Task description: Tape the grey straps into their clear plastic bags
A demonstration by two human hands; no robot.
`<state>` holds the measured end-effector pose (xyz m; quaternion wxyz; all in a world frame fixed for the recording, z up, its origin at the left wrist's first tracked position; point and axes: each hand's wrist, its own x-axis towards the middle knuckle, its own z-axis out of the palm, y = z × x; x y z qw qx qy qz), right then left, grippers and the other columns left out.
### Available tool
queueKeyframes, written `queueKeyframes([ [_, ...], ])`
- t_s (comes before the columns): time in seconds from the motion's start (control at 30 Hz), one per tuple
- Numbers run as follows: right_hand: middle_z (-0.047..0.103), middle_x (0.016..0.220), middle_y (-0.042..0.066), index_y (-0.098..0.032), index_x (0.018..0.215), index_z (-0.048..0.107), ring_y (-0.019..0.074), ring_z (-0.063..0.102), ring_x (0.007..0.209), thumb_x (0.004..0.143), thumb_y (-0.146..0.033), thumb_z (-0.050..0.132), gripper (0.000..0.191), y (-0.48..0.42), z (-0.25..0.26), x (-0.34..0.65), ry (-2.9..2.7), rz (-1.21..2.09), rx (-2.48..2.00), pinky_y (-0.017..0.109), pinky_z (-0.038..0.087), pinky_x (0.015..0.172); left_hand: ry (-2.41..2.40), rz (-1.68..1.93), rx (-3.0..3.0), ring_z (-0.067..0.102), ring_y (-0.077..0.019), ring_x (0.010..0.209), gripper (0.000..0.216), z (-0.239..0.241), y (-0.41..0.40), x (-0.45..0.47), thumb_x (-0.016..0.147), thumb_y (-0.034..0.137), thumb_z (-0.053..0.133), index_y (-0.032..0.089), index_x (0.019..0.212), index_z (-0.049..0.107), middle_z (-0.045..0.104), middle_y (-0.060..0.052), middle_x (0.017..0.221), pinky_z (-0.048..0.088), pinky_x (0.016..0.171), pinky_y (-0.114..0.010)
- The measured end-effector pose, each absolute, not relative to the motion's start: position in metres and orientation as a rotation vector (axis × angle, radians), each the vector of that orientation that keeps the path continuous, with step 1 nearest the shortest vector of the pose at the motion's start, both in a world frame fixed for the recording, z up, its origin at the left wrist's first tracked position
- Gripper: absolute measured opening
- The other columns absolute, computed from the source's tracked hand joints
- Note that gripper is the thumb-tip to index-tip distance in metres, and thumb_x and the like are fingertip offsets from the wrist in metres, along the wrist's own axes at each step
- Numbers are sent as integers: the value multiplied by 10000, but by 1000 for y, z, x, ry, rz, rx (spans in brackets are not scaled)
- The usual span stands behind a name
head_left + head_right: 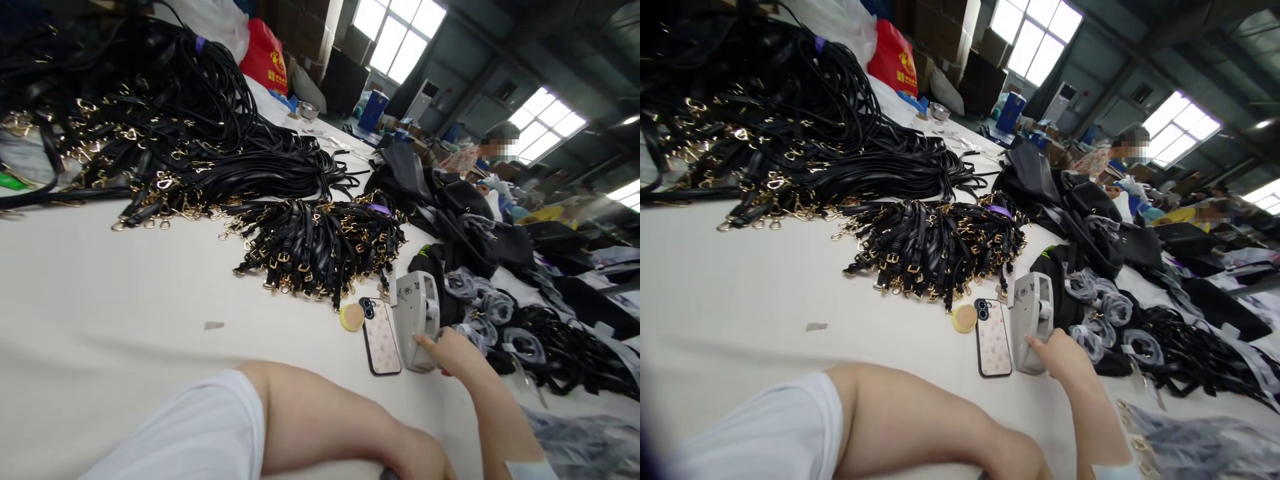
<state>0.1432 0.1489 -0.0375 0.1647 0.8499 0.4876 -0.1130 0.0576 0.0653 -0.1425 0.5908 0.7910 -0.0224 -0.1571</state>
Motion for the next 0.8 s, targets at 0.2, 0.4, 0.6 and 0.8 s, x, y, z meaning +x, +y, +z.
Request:
queueKeyframes([
  [0.2,751,843,205,-43,1011,671,302,738,741,904,-507,495,507,107,-34,151,1421,-356,2419,323,503,605,60,-358,1781,591,-107,561,157,-135,65,39,808,352,687,201,849,677,600,103,575,443,662,-222],
  [0.4,759,814,178,-123,965,686,350,723,879,899,-524,462,464,50,-36,154,1409,-258,2451,398,521,736,64,-331,1826,599,-128,579,153,-124,67,31,796,373,697,223,784,671,610,93,554,432,652,-242],
  [0.6,721,1023,203,-127,1045,628,376,681,990,859,-484,555,409,54,-25,146,1489,-58,2402,440,506,839,72,-367,1846,590,-140,579,127,-112,68,26,797,337,702,219,771,663,575,89,487,420,641,-247],
  [0.8,622,1225,202,-105,1265,502,303,617,1114,900,-248,544,394,120,-21,97,1843,214,2105,363,469,898,8,-434,1804,590,-135,537,188,-116,69,32,833,374,684,208,752,644,591,90,493,432,624,-249],
])
